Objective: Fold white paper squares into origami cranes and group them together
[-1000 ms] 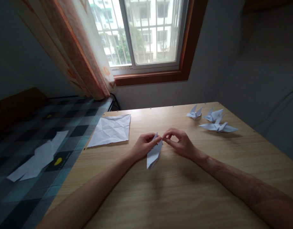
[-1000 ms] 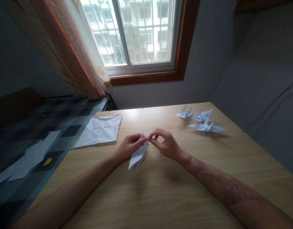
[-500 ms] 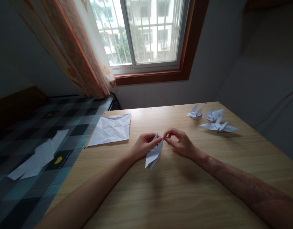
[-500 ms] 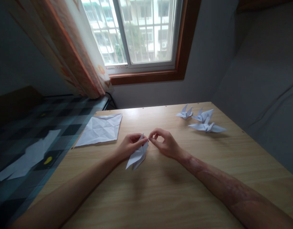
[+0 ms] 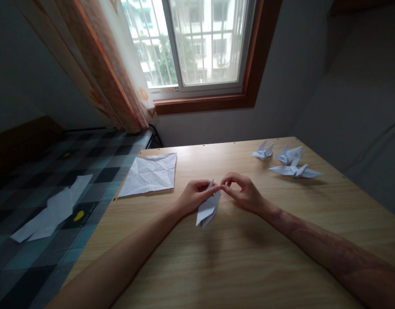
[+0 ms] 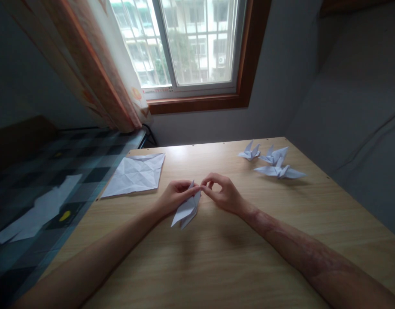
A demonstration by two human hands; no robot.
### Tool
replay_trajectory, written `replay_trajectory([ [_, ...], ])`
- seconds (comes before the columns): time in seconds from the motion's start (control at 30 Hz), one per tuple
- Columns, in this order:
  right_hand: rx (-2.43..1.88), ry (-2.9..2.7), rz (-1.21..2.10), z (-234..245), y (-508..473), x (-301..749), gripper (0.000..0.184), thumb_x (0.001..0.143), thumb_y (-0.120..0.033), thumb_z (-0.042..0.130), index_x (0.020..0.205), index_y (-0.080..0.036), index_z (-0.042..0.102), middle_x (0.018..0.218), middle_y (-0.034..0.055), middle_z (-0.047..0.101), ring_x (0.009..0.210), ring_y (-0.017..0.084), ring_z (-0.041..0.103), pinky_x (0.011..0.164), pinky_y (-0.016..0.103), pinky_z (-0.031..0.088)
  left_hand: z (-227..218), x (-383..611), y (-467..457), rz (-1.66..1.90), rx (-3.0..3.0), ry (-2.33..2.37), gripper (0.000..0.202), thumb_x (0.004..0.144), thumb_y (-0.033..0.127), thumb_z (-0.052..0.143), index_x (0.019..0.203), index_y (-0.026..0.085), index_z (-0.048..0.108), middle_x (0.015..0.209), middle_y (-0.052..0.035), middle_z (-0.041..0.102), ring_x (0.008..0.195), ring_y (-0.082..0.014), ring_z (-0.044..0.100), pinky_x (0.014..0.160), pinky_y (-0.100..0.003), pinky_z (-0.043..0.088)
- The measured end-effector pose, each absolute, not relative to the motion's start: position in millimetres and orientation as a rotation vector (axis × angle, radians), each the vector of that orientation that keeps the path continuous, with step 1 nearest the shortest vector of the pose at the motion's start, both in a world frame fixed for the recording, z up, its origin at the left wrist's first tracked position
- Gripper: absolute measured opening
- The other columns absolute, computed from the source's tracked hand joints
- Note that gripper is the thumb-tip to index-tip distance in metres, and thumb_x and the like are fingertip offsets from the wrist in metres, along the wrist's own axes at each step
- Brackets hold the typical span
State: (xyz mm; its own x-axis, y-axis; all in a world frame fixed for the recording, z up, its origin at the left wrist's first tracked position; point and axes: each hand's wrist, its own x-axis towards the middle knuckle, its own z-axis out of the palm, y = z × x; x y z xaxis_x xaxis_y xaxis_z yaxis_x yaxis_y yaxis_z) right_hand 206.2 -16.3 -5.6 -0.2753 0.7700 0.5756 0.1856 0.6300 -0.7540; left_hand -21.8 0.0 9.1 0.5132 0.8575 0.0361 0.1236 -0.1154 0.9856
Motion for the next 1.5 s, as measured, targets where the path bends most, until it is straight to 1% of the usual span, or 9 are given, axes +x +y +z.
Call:
replay_trajectory([
  [0.13, -0.775, -1.818, 0.694, -4.4, -16.3, 206.3, 0.015, 0.105, -0.03, 0.072, 0.093, -0.022, 0.074, 0.088, 0.0038, 0.075, 0.08, 0.019, 0.065, 0.078, 0.033, 0.056, 9.1, -22.0, 0.3, 0.786, 1.601, 0.882, 0.057, 0.089, 0.066, 0.081, 0.075, 0.011, 0.071, 0.065, 0.0025, 0.052, 0.061, -0.0085, 0.039, 0.055, -0.022, 0.028],
  [0.43, -0.811, -1.831, 0.755, -9.1, -15.6, 207.9, 0.017, 0.106, -0.034, 0.071, 0.094, -0.022, 0.073, 0.09, 0.0044, 0.074, 0.083, 0.02, 0.065, 0.079, 0.033, 0.054, 11.3, -20.7, -1.1, 0.81, 1.614, 0.846, 0.054, 0.088, 0.063, 0.084, 0.077, 0.011, 0.074, 0.066, 0.0019, 0.055, 0.06, -0.0084, 0.041, 0.055, -0.021, 0.031],
  [0.57, -0.871, -1.816, 0.811, -10.3, -15.8, 208.4, 0.018, 0.106, -0.036, 0.07, 0.096, -0.022, 0.072, 0.09, 0.0042, 0.074, 0.082, 0.02, 0.065, 0.076, 0.032, 0.053, 11.4, -20.7, -0.8, 0.832, 1.628, 0.838, 0.051, 0.089, 0.06, 0.083, 0.081, 0.01, 0.077, 0.068, 0.0009, 0.058, 0.062, -0.0089, 0.043, 0.056, -0.021, 0.032],
  [0.73, -0.834, -1.848, 0.792, -7.6, -17.4, 208.3, 0.015, 0.105, -0.033, 0.068, 0.096, -0.022, 0.071, 0.091, 0.0042, 0.073, 0.084, 0.02, 0.066, 0.078, 0.033, 0.054, 10.1, -21.6, -1.2, 0.838, 1.611, 0.831, 0.05, 0.089, 0.059, 0.084, 0.083, 0.01, 0.08, 0.069, -0.0004, 0.061, 0.063, -0.0097, 0.046, 0.057, -0.022, 0.033],
  [0.93, -0.876, -1.825, 0.735, -6.6, -17.9, 207.4, 0.017, 0.104, -0.034, 0.07, 0.092, -0.022, 0.07, 0.087, 0.0039, 0.073, 0.08, 0.02, 0.066, 0.075, 0.032, 0.053, 6.4, -22.1, -0.5, 0.838, 1.57, 0.839, 0.049, 0.088, 0.058, 0.086, 0.094, 0.009, 0.084, 0.075, -0.0024, 0.067, 0.066, -0.0106, 0.05, 0.059, -0.022, 0.034],
  [1.07, -0.894, -1.833, 0.798, -4.0, -18.5, 207.6, 0.024, 0.104, -0.033, 0.065, 0.084, -0.021, 0.071, 0.081, 0.0025, 0.072, 0.078, 0.019, 0.066, 0.076, 0.031, 0.053, 7.8, -20.7, -1.5, 0.846, 1.565, 0.83, 0.048, 0.087, 0.057, 0.087, 0.094, 0.01, 0.085, 0.077, -0.0035, 0.07, 0.066, -0.0114, 0.053, 0.059, -0.022, 0.036],
  [1.2, -0.896, -1.823, 0.948, -3.7, -19.2, 207.7, 0.031, 0.104, -0.038, 0.065, 0.08, -0.02, 0.071, 0.079, 0.0025, 0.073, 0.078, 0.019, 0.068, 0.076, 0.03, 0.053, 9.1, -19.6, -2.1, 0.833, 1.582, 0.815, 0.046, 0.088, 0.056, 0.086, 0.096, 0.01, 0.085, 0.08, -0.0044, 0.073, 0.067, -0.0116, 0.055, 0.061, -0.022, 0.038],
  [1.37, -0.876, -1.767, 1.05, -6.1, -16.5, 209.1, 0.039, 0.104, -0.05, 0.068, 0.081, -0.019, 0.072, 0.078, 0.0024, 0.072, 0.074, 0.017, 0.064, 0.072, 0.029, 0.051, 7.6, -20.2, -2.4, 0.83, 1.608, 0.829, 0.046, 0.09, 0.056, 0.085, 0.097, 0.01, 0.084, 0.082, -0.0048, 0.073, 0.069, -0.0125, 0.056, 0.062, -0.022, 0.04],
  [1.5, -0.855, -1.808, 1.134, -5.1, -14.3, 210.3, 0.056, 0.109, -0.062, 0.056, 0.076, -0.019, 0.07, 0.074, 0.0028, 0.07, 0.07, 0.017, 0.06, 0.07, 0.03, 0.05, 8.4, -19.9, -4.0, 0.837, 1.611, 0.812, 0.046, 0.089, 0.055, 0.085, 0.098, 0.01, 0.083, 0.085, -0.006, 0.075, 0.074, -0.0142, 0.06, 0.067, -0.023, 0.045],
])
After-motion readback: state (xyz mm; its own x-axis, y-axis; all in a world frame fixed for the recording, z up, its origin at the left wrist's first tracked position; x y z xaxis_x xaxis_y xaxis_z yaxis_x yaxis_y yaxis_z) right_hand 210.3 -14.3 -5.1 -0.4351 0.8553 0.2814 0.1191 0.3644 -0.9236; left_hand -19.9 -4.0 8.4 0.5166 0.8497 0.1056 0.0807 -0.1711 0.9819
